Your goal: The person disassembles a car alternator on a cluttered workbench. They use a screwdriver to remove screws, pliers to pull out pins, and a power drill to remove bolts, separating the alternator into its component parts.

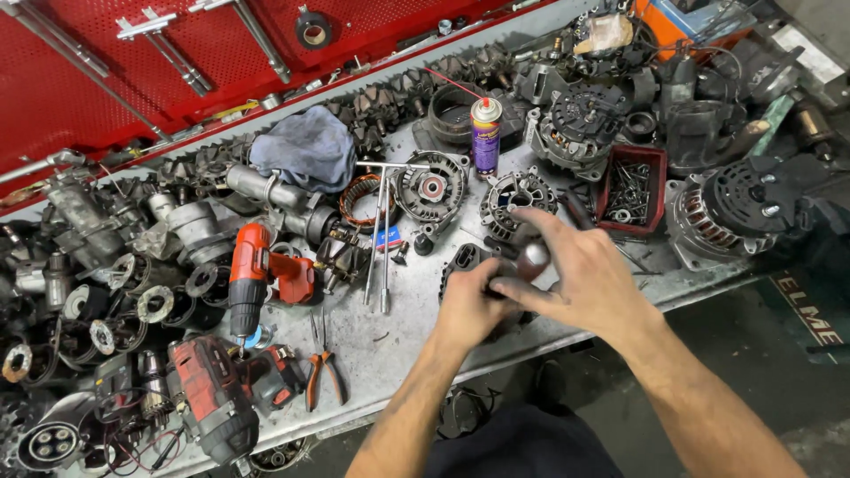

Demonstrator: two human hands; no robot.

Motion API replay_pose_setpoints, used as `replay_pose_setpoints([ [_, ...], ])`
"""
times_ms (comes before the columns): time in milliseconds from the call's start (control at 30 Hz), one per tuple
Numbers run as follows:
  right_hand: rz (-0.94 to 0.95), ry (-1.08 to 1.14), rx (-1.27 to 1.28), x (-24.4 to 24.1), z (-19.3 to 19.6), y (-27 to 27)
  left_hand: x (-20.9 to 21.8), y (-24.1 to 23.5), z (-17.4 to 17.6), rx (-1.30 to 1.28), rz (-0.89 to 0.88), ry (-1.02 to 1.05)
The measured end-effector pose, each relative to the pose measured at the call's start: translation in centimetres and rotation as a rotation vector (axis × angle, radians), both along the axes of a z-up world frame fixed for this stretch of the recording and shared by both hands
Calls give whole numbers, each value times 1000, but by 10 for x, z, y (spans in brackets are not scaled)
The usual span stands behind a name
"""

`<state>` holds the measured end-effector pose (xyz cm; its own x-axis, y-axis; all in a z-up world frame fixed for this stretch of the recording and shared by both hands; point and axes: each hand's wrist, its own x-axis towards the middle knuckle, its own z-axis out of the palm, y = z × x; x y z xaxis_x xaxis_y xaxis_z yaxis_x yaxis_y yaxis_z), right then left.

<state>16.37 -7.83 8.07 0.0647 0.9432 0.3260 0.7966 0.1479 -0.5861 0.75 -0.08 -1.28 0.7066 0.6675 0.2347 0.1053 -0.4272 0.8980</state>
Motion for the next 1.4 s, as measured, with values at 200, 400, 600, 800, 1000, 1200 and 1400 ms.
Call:
replay_pose_setpoints([
  [200,61,-224,161,2,6,-3,7,5,-17,218,72,-136],
  [400,303,142,121,-5,15,-4,-4,12,-20,60,-85,-98],
  [600,111,-124,187,-20,20,-4,12,5,-10,-16,59,160],
  [800,18,-465,-269,-32,70,4,-5,7,-6,57,-150,34],
  [1000,241,-636,-298,-13,56,2,-14,6,-6,-83,-170,197],
  [1200,48,-781,-684,-32,89,3,-15,-2,-5,31,-12,201],
  [1400,329,-416,58,-17,70,-2,-21,-1,-3,9,-15,169],
])
